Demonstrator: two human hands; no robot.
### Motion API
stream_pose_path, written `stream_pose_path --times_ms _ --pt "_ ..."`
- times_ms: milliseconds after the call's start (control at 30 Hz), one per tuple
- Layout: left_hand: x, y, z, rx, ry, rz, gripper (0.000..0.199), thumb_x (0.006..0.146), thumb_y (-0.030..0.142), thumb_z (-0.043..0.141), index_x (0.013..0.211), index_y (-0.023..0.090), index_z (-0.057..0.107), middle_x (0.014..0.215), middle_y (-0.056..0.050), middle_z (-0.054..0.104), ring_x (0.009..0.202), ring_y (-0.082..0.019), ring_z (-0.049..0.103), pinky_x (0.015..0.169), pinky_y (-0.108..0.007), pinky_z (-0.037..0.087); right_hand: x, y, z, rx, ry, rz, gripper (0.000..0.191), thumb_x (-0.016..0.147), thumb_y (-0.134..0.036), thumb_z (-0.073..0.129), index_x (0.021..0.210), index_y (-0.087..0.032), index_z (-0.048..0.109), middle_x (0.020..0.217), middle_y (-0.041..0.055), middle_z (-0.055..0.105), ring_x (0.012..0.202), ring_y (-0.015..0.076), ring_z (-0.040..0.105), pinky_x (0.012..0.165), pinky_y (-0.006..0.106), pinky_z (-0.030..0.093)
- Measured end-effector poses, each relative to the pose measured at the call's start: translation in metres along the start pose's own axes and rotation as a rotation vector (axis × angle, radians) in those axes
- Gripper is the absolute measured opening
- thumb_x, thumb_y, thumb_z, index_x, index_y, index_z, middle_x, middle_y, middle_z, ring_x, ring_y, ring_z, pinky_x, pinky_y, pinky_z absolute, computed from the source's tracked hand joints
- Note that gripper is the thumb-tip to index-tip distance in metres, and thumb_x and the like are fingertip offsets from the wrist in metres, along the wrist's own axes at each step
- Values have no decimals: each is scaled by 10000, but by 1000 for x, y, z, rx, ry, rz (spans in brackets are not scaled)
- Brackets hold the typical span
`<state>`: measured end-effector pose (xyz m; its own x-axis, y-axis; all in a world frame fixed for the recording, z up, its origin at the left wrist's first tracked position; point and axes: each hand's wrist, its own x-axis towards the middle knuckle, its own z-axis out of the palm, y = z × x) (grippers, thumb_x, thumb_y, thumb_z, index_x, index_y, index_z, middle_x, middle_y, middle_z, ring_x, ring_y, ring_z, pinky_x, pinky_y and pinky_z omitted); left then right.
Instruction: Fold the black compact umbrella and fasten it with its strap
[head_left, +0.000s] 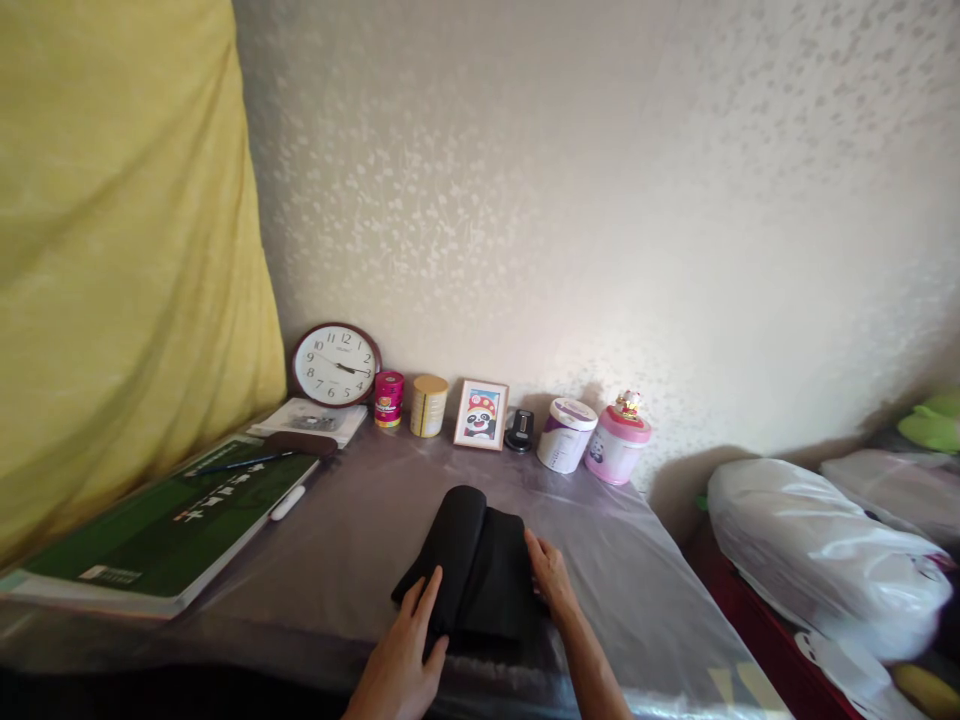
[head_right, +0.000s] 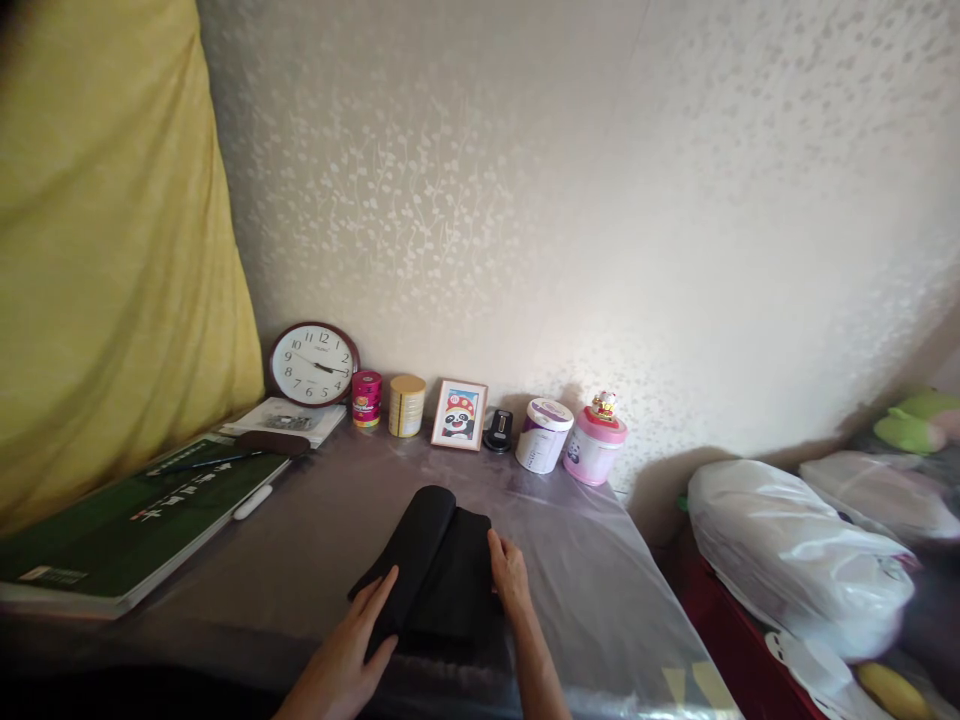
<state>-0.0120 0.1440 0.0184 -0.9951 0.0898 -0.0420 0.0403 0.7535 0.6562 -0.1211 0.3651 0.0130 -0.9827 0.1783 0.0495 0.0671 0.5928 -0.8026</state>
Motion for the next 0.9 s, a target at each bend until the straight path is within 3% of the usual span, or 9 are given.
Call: stream_pose_path --times_ms 133,333,500,667,800,900 --pt "-3 8 -1 64 -30 -39 661 805 145 340 1393 257 61 1456 -83 208 1198 -169 437 910 -259 405 1 -12 0 -100 105 -47 451 791 -534 321 698 -187 595 700 60 626 714 207 592 634 281 427" --pt "-5 14 0 131 -58 -55 670 804 130 325 1393 256 31 1472 -104 158 1087 -174 538 869 -272 431 12 -18 9 78 15 -61 412 742 -503 389 612 -165 587 591 23 581 615 180 543 535 251 388" --pt "-3 15 6 185 -77 -70 689 789 111 330 1391 241 22 1478 -135 96 992 -180 594 831 -298 453 20 -50 13 249 -22 -133 357 717 -462 463 670 -139 605 564 -11 554 556 137 503 494 223 356" --pt "-3 15 10 208 -89 -64 690 775 82 314 1390 228 37 1478 -146 77 955 -181 610 788 -294 468 32 -81 39 203 -63 -113 319 734 -369 474 825 -105 629 593 3 594 561 142 539 493 220 378" --pt "-3 18 9 224 -106 -69 691 755 56 316 1390 200 84 1471 -174 73 1003 -224 593 805 -326 468 35 -88 67 143 -97 -62 361 766 -321 462 1012 -81 572 605 12 624 516 148 563 451 224 381" --pt "-1 19 9 235 -117 -67 691 743 42 314 1389 176 108 1463 -196 81 981 -229 604 787 -334 477 34 -89 80 84 -98 -63 355 773 -286 480 1057 -85 550 656 30 658 599 165 609 519 232 412"
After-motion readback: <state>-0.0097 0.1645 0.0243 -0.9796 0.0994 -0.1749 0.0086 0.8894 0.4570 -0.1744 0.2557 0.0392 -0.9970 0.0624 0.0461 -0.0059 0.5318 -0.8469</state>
